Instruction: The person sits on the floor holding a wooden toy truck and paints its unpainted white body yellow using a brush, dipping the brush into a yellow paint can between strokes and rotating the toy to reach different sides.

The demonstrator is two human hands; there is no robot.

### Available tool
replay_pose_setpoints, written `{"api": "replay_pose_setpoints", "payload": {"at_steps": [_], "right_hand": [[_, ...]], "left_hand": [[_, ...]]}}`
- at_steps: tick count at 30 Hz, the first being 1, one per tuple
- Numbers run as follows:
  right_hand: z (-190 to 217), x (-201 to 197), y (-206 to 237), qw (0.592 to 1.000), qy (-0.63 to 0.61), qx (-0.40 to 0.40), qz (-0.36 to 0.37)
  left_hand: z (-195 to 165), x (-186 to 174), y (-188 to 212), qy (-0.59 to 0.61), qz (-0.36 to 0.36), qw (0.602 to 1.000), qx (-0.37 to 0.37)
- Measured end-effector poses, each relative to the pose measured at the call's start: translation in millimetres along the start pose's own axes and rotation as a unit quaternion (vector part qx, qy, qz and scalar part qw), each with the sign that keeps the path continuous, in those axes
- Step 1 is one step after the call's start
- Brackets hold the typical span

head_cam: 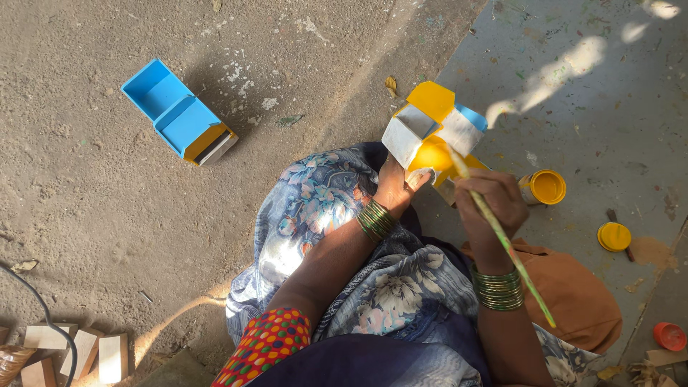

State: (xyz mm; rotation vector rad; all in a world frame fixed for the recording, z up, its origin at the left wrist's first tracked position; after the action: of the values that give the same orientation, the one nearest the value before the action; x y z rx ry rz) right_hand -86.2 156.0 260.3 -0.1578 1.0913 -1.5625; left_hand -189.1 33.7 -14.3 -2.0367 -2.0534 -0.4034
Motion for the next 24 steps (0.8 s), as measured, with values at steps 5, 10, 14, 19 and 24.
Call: {"api": "replay_pose_setpoints", "payload": {"at_steps": [5,10,14,19,24], "right_hand": [[0,-10,12,0.999,0.023,-0.030,-0.035],[5,11,29,0.992,0.025,-0.121,0.007],[18,30,45,0.985,-0.001,-0.160,0.060],[36,25,58,0.986,-0.047,-0.123,0.098],[38,3,46,0.997,-0.052,-0.052,-0.015]], "left_hand": [[17,2,0,0.304,-0.047,0.937,-0.166],[19,2,1,0.336,-0.086,0.914,-0.211],[20,3,-9,0.362,-0.057,0.917,-0.159],[28,2,-11,0.400,-0.040,0.904,-0.145],[24,2,-7,0.411,-0.031,0.898,-0.154]]}}
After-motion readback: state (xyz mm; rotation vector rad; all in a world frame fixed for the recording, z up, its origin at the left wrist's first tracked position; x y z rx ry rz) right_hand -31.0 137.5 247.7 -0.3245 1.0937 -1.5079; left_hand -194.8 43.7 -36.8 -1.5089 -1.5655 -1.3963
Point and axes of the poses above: each hand's wrist, its own y-axis away from the middle knuckle, its own x-axis out of the palm, z = x × y, the point moved 7 cm from there along -y, towards the middle knuckle, and after that the axes turned 7 degrees about -y, right-handed, at the moved point
